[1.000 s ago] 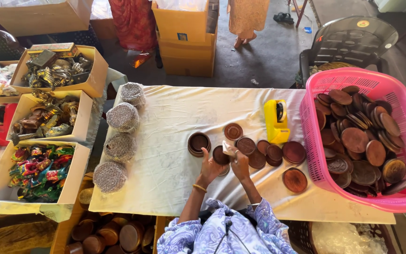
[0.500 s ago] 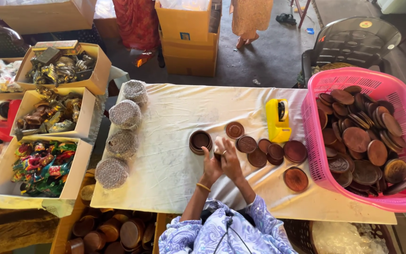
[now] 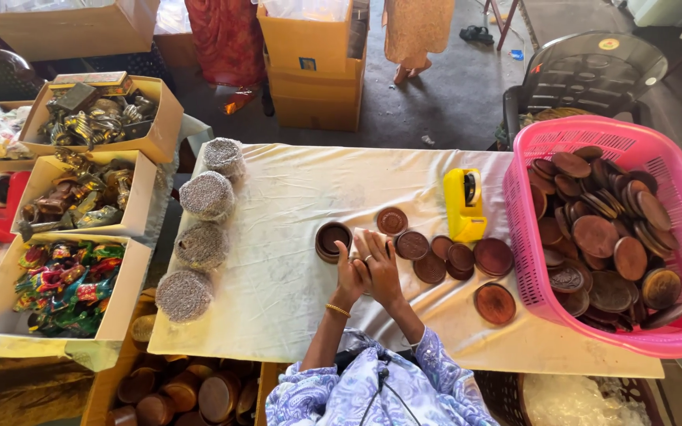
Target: Using a cloth to wipe or polish circular wooden coasters at a workstation.
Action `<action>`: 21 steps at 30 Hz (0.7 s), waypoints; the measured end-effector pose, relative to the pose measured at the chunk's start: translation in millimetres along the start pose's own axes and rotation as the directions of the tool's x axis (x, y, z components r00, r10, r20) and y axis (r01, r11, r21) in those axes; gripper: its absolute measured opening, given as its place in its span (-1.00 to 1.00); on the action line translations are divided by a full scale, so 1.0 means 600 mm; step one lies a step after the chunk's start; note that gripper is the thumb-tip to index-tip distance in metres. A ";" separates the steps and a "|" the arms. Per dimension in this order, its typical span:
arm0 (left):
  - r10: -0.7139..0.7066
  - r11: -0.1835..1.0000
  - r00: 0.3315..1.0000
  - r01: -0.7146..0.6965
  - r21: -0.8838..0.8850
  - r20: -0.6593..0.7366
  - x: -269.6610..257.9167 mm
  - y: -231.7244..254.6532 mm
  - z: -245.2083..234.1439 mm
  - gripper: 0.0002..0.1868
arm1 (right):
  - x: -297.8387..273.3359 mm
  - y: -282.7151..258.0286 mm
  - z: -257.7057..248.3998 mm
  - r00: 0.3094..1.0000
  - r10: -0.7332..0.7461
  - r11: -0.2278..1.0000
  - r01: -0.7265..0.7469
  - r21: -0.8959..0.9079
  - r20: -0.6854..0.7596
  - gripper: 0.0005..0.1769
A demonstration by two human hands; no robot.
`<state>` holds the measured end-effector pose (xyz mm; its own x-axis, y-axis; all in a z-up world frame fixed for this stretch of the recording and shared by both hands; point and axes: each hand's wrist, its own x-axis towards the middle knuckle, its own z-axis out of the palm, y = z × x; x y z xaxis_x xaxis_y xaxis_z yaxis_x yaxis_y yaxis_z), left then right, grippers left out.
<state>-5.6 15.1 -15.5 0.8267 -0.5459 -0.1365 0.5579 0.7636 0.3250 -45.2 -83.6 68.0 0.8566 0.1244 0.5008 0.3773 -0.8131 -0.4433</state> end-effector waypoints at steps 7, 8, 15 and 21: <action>0.065 0.996 0.997 -0.068 -0.054 -0.043 -0.009 0.020 0.036 0.16 | -0.045 0.044 0.035 0.981 0.195 0.922 -0.176 0.345 -0.021 -0.60; 0.071 0.998 0.997 -0.071 0.001 -0.033 -0.005 0.013 0.015 0.14 | -0.050 0.041 0.035 0.983 0.185 0.919 -0.168 0.356 -0.013 -0.62; -0.023 0.981 0.998 0.033 0.189 -0.051 0.021 -0.040 -0.075 -0.20 | -0.013 0.014 -0.002 0.971 0.105 0.972 -0.054 0.228 -0.215 -0.62; 0.020 0.881 0.999 -0.004 0.474 -0.030 0.018 -0.029 -0.093 -0.56 | -0.025 0.058 0.006 0.890 0.455 0.744 -0.369 0.557 -0.019 -0.43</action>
<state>-2.3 15.3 -74.8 0.8397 -0.5195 -0.1579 0.4536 0.5113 0.7299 -43.8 -111.7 42.2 0.9277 -0.2702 0.2576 0.1605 -0.3344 -0.9287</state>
